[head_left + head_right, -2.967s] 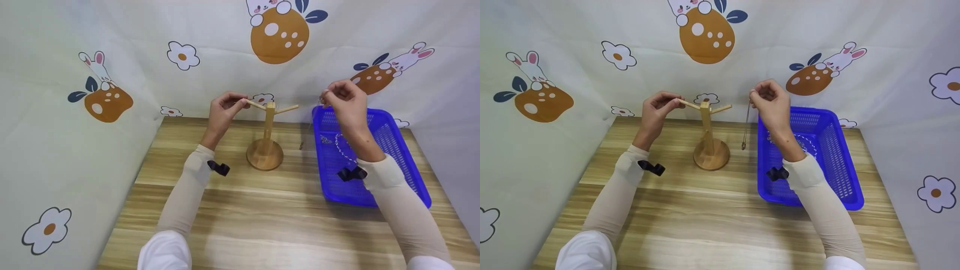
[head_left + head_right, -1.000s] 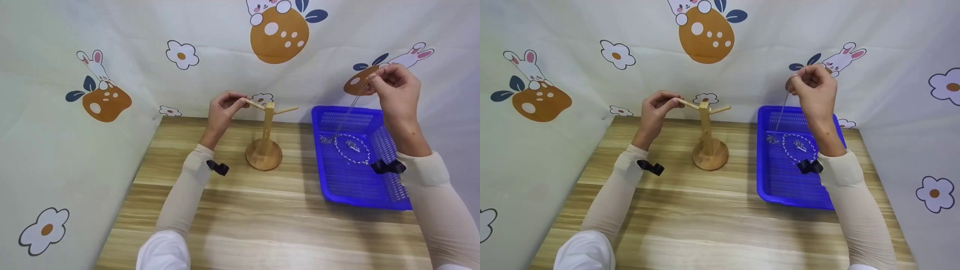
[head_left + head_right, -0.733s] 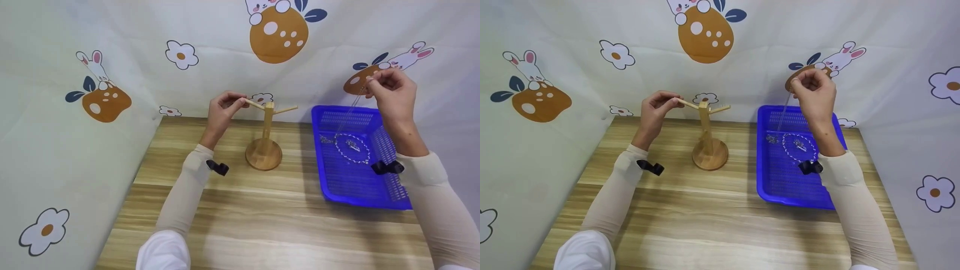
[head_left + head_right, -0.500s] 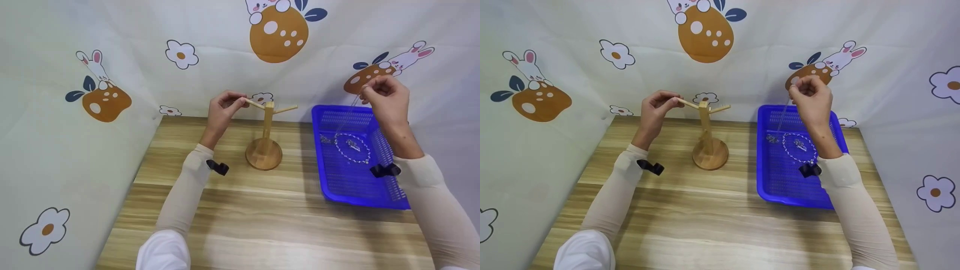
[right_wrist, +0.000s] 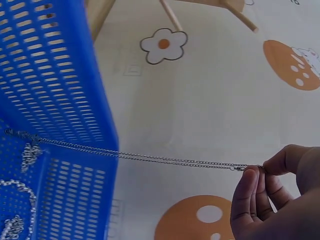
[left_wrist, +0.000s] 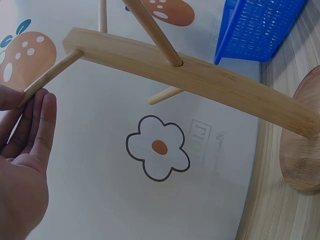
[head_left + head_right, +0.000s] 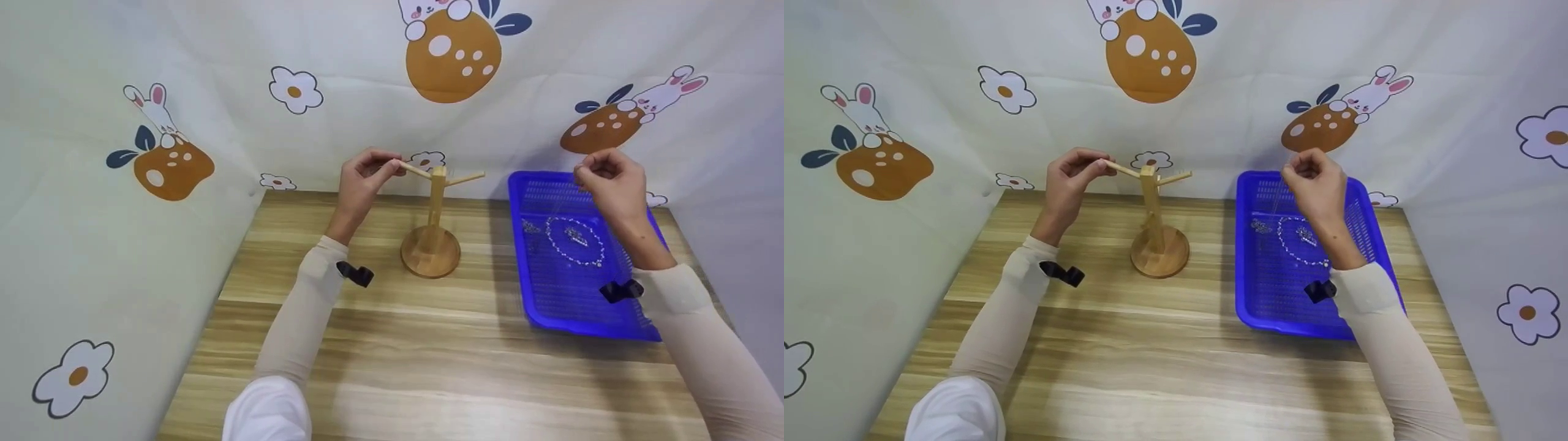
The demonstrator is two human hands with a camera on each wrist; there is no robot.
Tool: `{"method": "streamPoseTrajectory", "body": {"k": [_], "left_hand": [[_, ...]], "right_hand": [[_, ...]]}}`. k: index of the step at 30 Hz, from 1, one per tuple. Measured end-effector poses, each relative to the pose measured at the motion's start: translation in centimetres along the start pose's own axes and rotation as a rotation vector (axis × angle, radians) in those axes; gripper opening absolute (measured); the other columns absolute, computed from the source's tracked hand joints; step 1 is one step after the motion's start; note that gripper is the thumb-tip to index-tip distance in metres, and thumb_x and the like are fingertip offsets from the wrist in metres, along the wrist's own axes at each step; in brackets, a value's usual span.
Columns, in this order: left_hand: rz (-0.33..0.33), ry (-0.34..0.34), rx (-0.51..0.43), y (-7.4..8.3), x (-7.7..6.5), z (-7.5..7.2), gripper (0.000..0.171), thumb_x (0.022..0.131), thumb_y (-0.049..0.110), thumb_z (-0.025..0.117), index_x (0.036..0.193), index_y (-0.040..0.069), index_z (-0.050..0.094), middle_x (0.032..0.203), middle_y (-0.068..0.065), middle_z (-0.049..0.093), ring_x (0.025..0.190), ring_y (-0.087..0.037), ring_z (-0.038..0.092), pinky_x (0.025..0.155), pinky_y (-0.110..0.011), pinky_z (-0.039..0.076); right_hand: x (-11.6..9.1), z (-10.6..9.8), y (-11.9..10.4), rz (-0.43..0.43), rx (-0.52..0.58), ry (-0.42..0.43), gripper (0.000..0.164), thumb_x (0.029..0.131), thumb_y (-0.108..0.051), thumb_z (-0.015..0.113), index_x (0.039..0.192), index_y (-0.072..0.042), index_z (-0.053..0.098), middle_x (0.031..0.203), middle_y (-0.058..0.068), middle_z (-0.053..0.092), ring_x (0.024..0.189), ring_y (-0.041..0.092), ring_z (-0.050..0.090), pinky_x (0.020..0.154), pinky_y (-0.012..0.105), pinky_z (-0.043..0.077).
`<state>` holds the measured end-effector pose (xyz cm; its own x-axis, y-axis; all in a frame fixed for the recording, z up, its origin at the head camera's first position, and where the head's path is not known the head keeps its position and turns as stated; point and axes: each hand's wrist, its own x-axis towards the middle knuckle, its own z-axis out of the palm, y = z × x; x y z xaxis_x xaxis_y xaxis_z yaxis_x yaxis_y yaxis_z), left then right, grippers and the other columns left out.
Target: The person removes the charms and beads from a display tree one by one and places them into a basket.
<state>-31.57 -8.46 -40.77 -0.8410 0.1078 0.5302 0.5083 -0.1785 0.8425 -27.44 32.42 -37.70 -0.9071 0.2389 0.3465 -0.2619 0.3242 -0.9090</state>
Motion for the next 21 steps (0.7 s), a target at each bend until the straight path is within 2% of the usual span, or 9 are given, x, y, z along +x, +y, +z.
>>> {"method": "streamPoseTrajectory", "body": {"k": [5,8,12,16,21], "left_hand": [[0.002,0.003,-0.002,0.0,0.0,0.0,0.011,0.101,-0.002,0.070,0.110,-0.007,0.074,0.101,-0.005,0.078,0.091,-0.017,0.077,0.091,-0.035,0.068],[0.002,0.006,-0.006,0.0,0.0,0.0,0.011,0.100,-0.002,0.070,0.109,-0.007,0.075,0.101,-0.006,0.078,0.091,-0.017,0.077,0.091,-0.035,0.068],[-0.010,0.006,-0.020,0.0,0.0,0.0,0.011,0.100,-0.002,0.071,0.109,-0.007,0.075,0.101,-0.005,0.078,0.091,-0.016,0.078,0.092,-0.036,0.067],[-0.020,0.004,-0.015,0.1,-0.1,0.0,0.012,0.100,-0.001,0.070,0.110,-0.006,0.075,0.100,-0.004,0.078,0.092,-0.016,0.078,0.093,-0.036,0.067],[-0.019,0.004,0.007,0.1,-0.1,0.0,0.012,0.101,0.001,0.070,0.110,-0.005,0.075,0.102,-0.004,0.078,0.093,-0.016,0.078,0.094,-0.036,0.067]], "right_hand": [[-0.6,0.3,1.1,0.013,-0.098,-0.041,0.002,0.096,0.000,0.065,0.098,0.000,0.067,0.076,-0.016,0.064,0.068,-0.003,0.061,0.062,0.009,0.056],[-0.9,0.4,1.7,0.025,-0.152,-0.063,0.003,0.097,-0.002,0.065,0.099,-0.001,0.067,0.078,-0.017,0.063,0.069,-0.004,0.061,0.062,0.009,0.055],[-1.1,0.5,2.6,0.030,-0.178,-0.091,0.003,0.098,-0.006,0.068,0.098,-0.003,0.068,0.077,-0.019,0.065,0.069,-0.006,0.064,0.064,0.010,0.058],[-1.2,0.5,3.2,0.025,-0.209,-0.106,0.009,0.097,-0.007,0.070,0.097,0.001,0.067,0.074,-0.022,0.065,0.068,-0.007,0.065,0.063,0.010,0.058],[-1.3,0.4,3.7,0.019,-0.252,-0.114,0.004,0.096,-0.007,0.069,0.094,-0.004,0.069,0.074,-0.023,0.065,0.067,-0.008,0.064,0.062,0.009,0.057]]}}
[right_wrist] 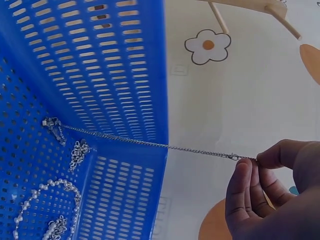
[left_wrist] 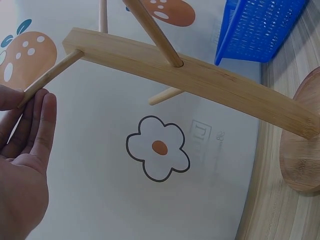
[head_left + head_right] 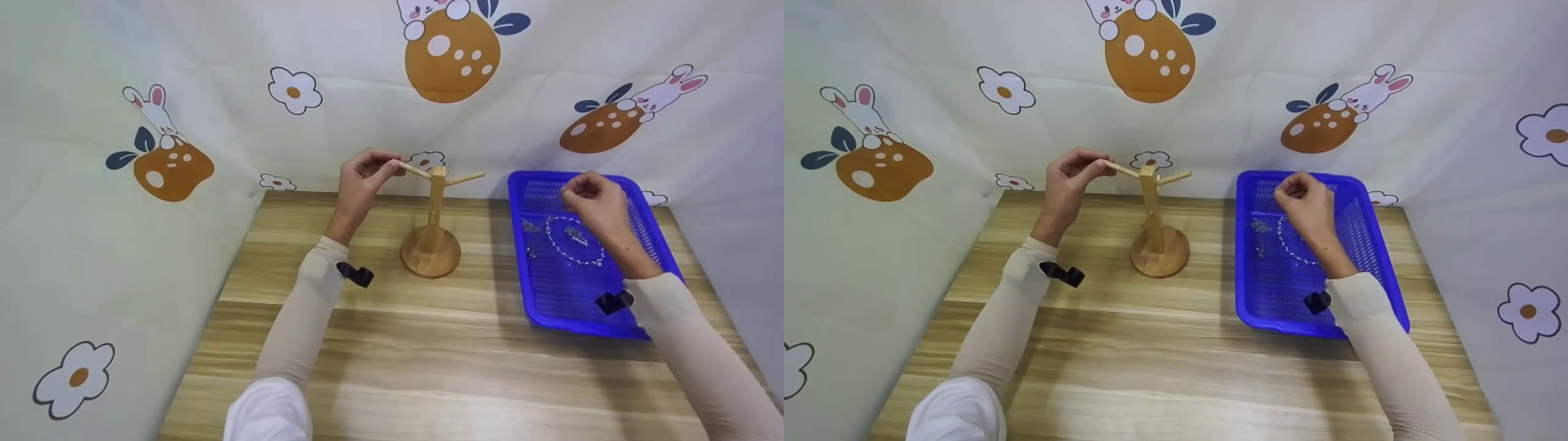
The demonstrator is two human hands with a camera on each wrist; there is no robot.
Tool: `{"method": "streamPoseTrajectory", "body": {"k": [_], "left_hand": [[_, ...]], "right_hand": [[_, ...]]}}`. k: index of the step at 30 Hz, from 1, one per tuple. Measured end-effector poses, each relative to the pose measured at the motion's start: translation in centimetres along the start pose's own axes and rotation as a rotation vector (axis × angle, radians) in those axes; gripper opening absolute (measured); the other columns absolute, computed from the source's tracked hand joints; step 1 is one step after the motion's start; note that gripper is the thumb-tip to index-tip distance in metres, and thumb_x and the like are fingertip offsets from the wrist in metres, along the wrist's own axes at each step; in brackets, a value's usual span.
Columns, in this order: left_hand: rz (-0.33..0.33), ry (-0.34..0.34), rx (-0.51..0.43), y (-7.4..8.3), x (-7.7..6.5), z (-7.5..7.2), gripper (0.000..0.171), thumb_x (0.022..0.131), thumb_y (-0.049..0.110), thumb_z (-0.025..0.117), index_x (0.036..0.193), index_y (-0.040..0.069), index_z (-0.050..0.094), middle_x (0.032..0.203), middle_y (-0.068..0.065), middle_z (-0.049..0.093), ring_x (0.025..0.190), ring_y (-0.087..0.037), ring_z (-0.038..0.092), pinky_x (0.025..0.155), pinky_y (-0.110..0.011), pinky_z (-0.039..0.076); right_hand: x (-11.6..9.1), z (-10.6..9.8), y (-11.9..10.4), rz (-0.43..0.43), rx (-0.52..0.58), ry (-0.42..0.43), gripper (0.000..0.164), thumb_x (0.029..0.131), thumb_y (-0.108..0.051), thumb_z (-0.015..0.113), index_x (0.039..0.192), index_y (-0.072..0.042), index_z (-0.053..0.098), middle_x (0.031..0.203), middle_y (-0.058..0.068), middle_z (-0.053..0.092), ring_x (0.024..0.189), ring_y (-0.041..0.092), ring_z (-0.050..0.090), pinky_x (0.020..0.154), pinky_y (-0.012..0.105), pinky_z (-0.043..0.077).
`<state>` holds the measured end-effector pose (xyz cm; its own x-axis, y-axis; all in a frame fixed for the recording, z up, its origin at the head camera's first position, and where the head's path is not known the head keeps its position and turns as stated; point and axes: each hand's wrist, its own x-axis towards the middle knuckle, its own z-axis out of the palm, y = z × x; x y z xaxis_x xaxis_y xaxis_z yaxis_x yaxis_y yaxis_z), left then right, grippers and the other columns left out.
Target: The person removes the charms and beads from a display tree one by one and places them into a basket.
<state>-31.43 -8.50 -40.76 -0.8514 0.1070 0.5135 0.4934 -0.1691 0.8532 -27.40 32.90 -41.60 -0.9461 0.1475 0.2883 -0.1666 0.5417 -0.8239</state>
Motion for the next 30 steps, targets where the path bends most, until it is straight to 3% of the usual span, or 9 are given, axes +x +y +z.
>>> {"method": "streamPoseTrajectory", "body": {"k": [5,10,18,30], "left_hand": [[0.001,0.002,-0.002,0.0,0.0,0.0,0.012,0.101,0.000,0.071,0.110,-0.006,0.074,0.102,-0.006,0.078,0.093,-0.017,0.078,0.094,-0.036,0.067],[0.001,0.008,0.000,0.0,0.0,0.0,0.012,0.100,0.000,0.071,0.111,-0.006,0.075,0.102,-0.006,0.078,0.092,-0.017,0.078,0.093,-0.036,0.067],[0.005,0.007,-0.009,0.0,0.0,0.0,0.012,0.101,-0.001,0.070,0.111,-0.007,0.074,0.101,-0.006,0.078,0.092,-0.017,0.078,0.093,-0.036,0.067],[-0.001,-0.003,-0.003,-0.1,0.0,0.0,0.012,0.101,0.002,0.070,0.111,-0.005,0.074,0.103,-0.007,0.078,0.093,-0.018,0.077,0.094,-0.037,0.067]], "right_hand": [[-0.2,-0.1,0.5,-0.006,-0.047,-0.021,0.004,0.096,-0.008,0.069,0.094,-0.006,0.071,0.074,-0.021,0.064,0.067,-0.005,0.063,0.060,0.010,0.056],[-0.2,-0.3,1.1,-0.021,-0.126,-0.032,0.011,0.096,-0.009,0.071,0.099,0.001,0.072,0.074,-0.021,0.063,0.066,-0.006,0.060,0.057,0.008,0.051],[-0.4,-0.6,2.2,-0.044,-0.294,-0.068,0.011,0.092,-0.012,0.071,0.095,-0.002,0.073,0.083,0.005,0.071,0.066,-0.006,0.055,0.060,0.008,0.043],[-0.3,-0.4,3.7,-0.042,-0.351,-0.181,0.009,0.091,-0.008,0.070,0.093,0.001,0.071,0.090,0.019,0.075,0.068,0.004,0.057,0.057,0.012,0.044]]}}
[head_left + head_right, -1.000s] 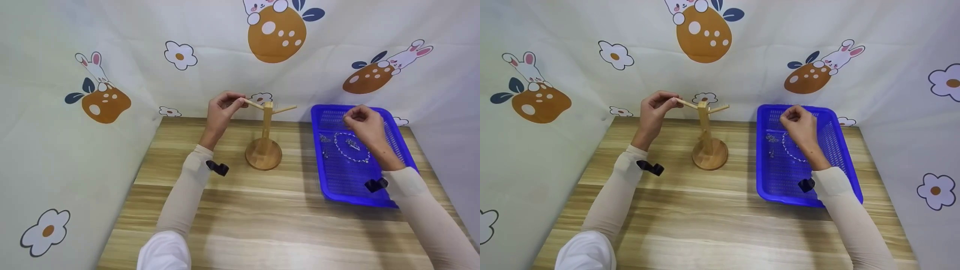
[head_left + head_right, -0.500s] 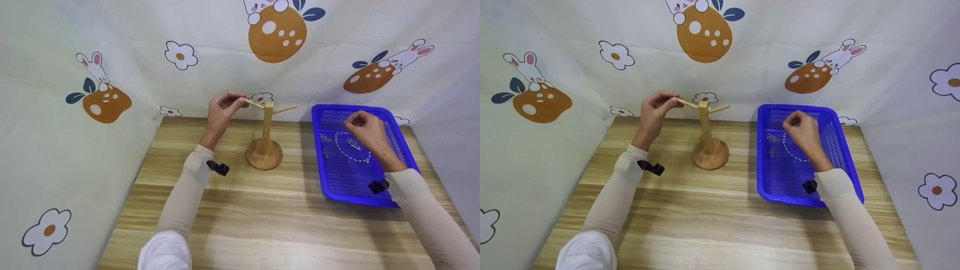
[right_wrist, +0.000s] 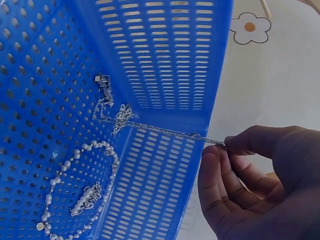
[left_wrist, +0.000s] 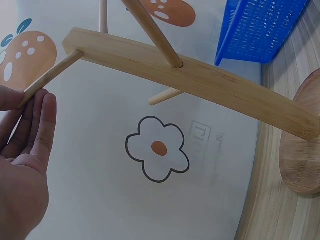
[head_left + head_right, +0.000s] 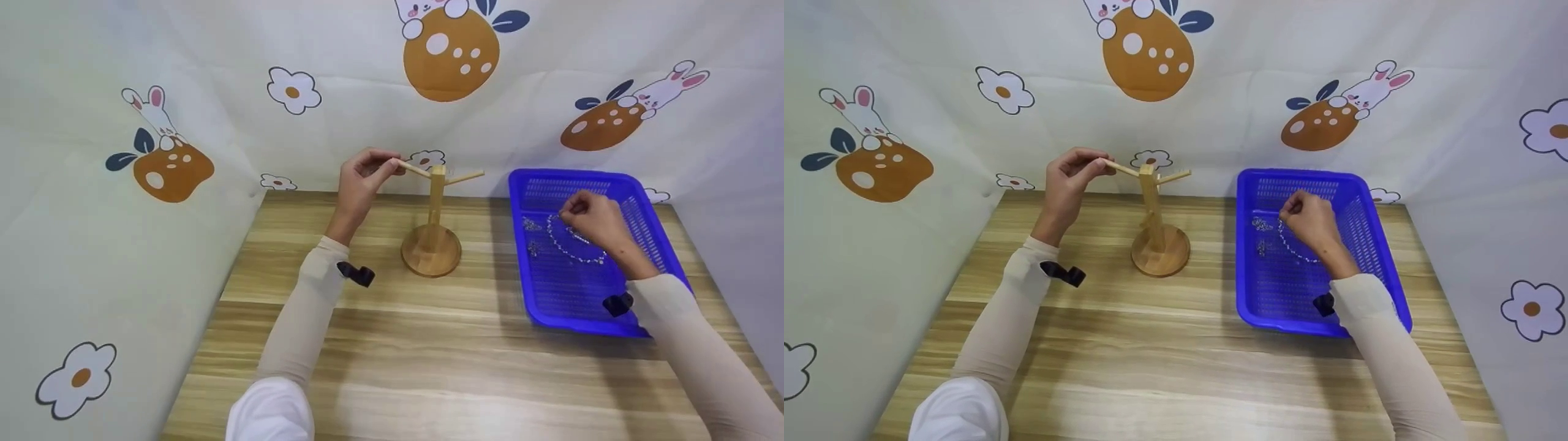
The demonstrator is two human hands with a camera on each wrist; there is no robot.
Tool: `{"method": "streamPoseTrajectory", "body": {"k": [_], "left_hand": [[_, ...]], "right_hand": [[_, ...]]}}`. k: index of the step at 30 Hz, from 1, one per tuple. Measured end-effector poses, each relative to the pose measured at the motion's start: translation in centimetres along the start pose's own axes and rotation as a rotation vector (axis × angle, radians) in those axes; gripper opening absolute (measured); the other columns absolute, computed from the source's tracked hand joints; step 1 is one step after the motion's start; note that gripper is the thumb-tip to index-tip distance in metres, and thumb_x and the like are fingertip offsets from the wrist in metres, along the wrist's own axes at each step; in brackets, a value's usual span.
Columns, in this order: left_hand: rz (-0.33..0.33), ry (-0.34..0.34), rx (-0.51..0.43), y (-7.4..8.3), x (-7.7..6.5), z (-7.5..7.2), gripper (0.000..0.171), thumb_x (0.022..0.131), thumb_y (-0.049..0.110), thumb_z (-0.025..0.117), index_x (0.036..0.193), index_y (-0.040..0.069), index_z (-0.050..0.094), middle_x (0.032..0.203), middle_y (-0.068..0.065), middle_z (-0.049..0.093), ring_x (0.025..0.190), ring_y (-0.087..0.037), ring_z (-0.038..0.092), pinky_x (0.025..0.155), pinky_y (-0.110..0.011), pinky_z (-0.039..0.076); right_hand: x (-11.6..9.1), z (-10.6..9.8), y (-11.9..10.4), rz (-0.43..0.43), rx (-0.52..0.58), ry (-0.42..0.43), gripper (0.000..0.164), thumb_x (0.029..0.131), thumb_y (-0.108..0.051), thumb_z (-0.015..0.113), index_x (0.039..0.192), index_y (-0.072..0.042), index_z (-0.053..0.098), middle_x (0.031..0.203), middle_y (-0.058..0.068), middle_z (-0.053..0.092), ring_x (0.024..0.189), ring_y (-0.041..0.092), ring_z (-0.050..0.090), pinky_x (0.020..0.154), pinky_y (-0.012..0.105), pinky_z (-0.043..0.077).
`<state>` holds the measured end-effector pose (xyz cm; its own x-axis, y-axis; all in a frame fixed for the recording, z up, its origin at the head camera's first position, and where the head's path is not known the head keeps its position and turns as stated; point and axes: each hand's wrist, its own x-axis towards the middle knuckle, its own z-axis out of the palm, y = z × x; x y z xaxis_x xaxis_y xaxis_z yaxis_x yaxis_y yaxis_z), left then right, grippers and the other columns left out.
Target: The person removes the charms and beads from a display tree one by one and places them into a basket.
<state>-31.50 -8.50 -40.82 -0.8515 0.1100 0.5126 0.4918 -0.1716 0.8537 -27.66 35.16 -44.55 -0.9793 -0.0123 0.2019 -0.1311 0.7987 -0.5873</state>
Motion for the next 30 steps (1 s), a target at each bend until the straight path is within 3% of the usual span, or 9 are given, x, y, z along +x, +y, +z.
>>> {"method": "streamPoseTrajectory", "body": {"k": [6,12,17,25,30], "left_hand": [[0.000,-0.004,0.006,0.1,0.0,0.0,0.013,0.101,0.002,0.071,0.112,-0.004,0.074,0.103,-0.007,0.078,0.094,-0.019,0.077,0.094,-0.037,0.067],[0.006,-0.003,0.006,0.1,0.0,0.0,0.012,0.101,0.001,0.071,0.112,-0.004,0.074,0.103,-0.007,0.078,0.094,-0.019,0.077,0.094,-0.037,0.067],[0.004,-0.003,-0.004,0.0,0.0,-0.1,0.012,0.101,0.000,0.070,0.111,-0.005,0.074,0.104,-0.007,0.078,0.093,-0.018,0.077,0.094,-0.036,0.067],[0.023,-0.006,-0.005,0.0,0.1,-0.1,0.012,0.101,-0.001,0.069,0.112,-0.006,0.073,0.107,-0.019,0.076,0.093,-0.018,0.078,0.092,-0.036,0.067],[0.017,-0.007,0.002,-0.1,0.0,-0.1,0.012,0.101,-0.001,0.070,0.112,-0.006,0.074,0.105,-0.012,0.077,0.093,-0.018,0.078,0.092,-0.036,0.067]], "right_hand": [[0.3,0.8,0.1,-0.035,-0.017,-0.044,0.009,0.090,-0.006,0.069,0.093,0.001,0.073,0.090,0.020,0.075,0.069,0.009,0.059,0.059,0.015,0.046],[0.6,2.0,-0.1,-0.064,-0.050,-0.091,0.007,0.090,-0.004,0.069,0.092,0.000,0.074,0.089,0.019,0.076,0.077,0.019,0.065,0.070,0.030,0.053],[0.9,3.1,-0.3,-0.091,-0.069,-0.127,0.008,0.089,0.000,0.066,0.091,0.001,0.073,0.086,0.019,0.074,0.078,0.027,0.067,0.069,0.035,0.053],[1.3,4.8,-0.4,-0.132,-0.106,-0.166,0.010,0.085,0.002,0.065,0.091,0.005,0.072,0.086,0.022,0.074,0.079,0.034,0.070,0.071,0.046,0.058],[1.3,5.6,-0.4,-0.166,-0.104,-0.195,0.011,0.084,0.003,0.064,0.090,0.005,0.073,0.085,0.021,0.075,0.078,0.035,0.071,0.071,0.049,0.061]]}}
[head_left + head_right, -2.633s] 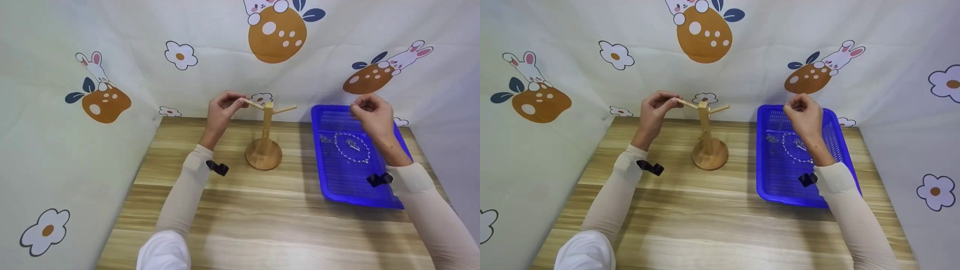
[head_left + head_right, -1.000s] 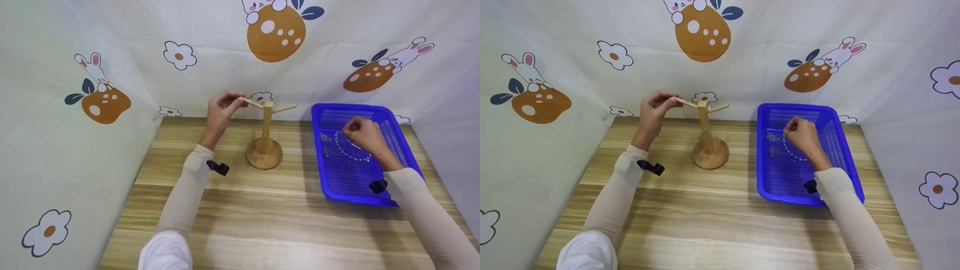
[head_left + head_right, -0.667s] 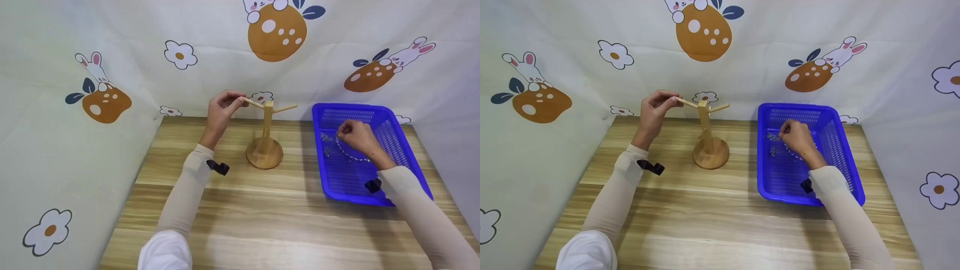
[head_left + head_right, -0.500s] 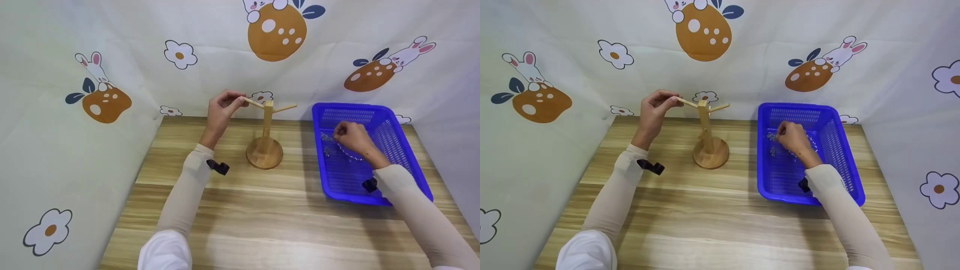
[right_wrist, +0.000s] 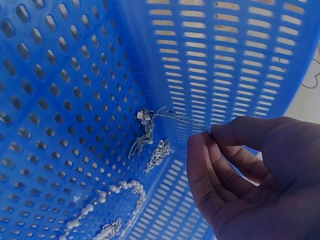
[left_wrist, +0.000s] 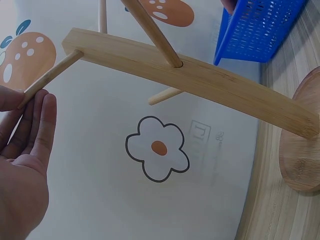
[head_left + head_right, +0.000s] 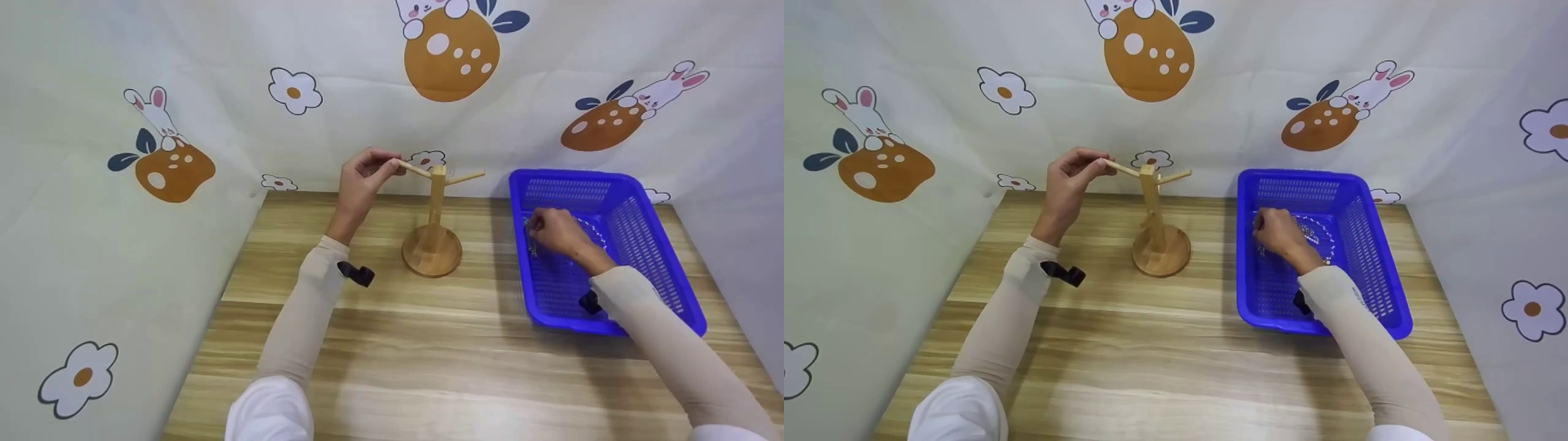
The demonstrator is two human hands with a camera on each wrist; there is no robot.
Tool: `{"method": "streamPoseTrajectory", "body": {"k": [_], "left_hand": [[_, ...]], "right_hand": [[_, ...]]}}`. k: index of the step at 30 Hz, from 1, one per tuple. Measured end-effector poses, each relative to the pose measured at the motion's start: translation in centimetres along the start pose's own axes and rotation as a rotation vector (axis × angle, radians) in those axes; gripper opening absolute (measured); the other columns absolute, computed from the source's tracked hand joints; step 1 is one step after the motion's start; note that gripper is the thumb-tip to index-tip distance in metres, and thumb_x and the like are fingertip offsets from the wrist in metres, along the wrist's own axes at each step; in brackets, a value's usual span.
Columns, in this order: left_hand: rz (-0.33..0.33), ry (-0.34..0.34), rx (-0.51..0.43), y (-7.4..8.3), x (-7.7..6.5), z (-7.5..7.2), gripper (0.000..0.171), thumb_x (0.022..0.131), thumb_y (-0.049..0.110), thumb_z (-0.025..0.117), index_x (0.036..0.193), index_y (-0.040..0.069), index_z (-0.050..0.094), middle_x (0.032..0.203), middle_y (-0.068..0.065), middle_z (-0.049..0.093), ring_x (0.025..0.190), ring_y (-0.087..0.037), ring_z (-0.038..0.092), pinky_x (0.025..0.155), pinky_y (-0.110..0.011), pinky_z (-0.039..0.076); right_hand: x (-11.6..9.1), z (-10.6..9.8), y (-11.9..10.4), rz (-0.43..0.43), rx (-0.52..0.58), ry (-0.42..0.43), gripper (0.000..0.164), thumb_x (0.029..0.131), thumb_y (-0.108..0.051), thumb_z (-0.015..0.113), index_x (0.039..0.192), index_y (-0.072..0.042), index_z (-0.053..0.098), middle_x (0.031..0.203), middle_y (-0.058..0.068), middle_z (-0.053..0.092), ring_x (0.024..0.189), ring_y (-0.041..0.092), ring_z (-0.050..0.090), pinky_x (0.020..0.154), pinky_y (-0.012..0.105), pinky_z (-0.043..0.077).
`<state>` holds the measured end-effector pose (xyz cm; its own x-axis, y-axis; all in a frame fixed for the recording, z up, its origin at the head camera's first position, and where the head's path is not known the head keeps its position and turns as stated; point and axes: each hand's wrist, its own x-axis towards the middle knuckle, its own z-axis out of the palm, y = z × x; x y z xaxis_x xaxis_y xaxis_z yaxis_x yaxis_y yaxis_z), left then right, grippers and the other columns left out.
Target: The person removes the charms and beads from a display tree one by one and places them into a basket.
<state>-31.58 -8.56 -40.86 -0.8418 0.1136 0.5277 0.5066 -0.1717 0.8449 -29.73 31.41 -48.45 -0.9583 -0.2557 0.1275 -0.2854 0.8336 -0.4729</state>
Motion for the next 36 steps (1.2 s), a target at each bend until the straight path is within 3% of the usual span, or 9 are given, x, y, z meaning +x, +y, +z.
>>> {"method": "streamPoseTrajectory", "body": {"k": [11,22,26,32,36], "left_hand": [[-0.004,0.013,-0.002,0.0,-0.2,-0.1,0.011,0.101,0.000,0.070,0.111,-0.005,0.074,0.103,-0.009,0.078,0.093,-0.018,0.078,0.092,-0.037,0.068],[-0.006,0.014,-0.007,0.2,-0.1,0.0,0.012,0.101,-0.001,0.069,0.111,-0.006,0.073,0.102,-0.005,0.078,0.091,-0.017,0.077,0.091,-0.035,0.068],[-0.013,0.010,-0.009,0.2,-0.1,0.0,0.013,0.102,-0.001,0.067,0.113,-0.006,0.072,0.105,-0.012,0.076,0.091,-0.017,0.077,0.090,-0.034,0.068],[-0.010,0.004,-0.023,0.2,0.0,0.1,0.018,0.104,-0.001,0.063,0.120,-0.011,0.066,0.116,-0.036,0.066,0.093,-0.020,0.075,0.088,-0.034,0.068],[0.003,0.030,-0.020,0.3,0.2,-0.1,0.018,0.105,-0.001,0.061,0.119,-0.012,0.065,0.109,-0.026,0.069,0.091,-0.021,0.074,0.085,-0.033,0.068]], "right_hand": [[0.4,1.3,0.1,-0.049,-0.015,-0.054,0.011,0.081,0.006,0.062,0.088,0.006,0.071,0.081,0.020,0.071,0.074,0.035,0.066,0.069,0.053,0.060],[0.4,0.7,0.0,-0.037,0.012,-0.059,0.014,0.083,0.004,0.063,0.090,0.005,0.075,0.085,0.019,0.075,0.076,0.029,0.070,0.071,0.045,0.062],[0.4,0.3,-0.2,-0.025,0.023,-0.073,0.014,0.085,0.002,0.064,0.092,0.004,0.076,0.086,0.019,0.076,0.076,0.027,0.070,0.070,0.041,0.061],[0.2,-0.7,-0.6,-0.013,0.033,-0.061,0.012,0.091,-0.002,0.067,0.096,0.003,0.077,0.089,0.019,0.078,0.080,0.026,0.071,0.072,0.038,0.058],[0.0,-2.0,-0.8,0.005,0.041,-0.035,0.011,0.095,-0.005,0.068,0.098,0.001,0.078,0.092,0.017,0.077,0.079,0.020,0.067,0.071,0.034,0.054]]}}
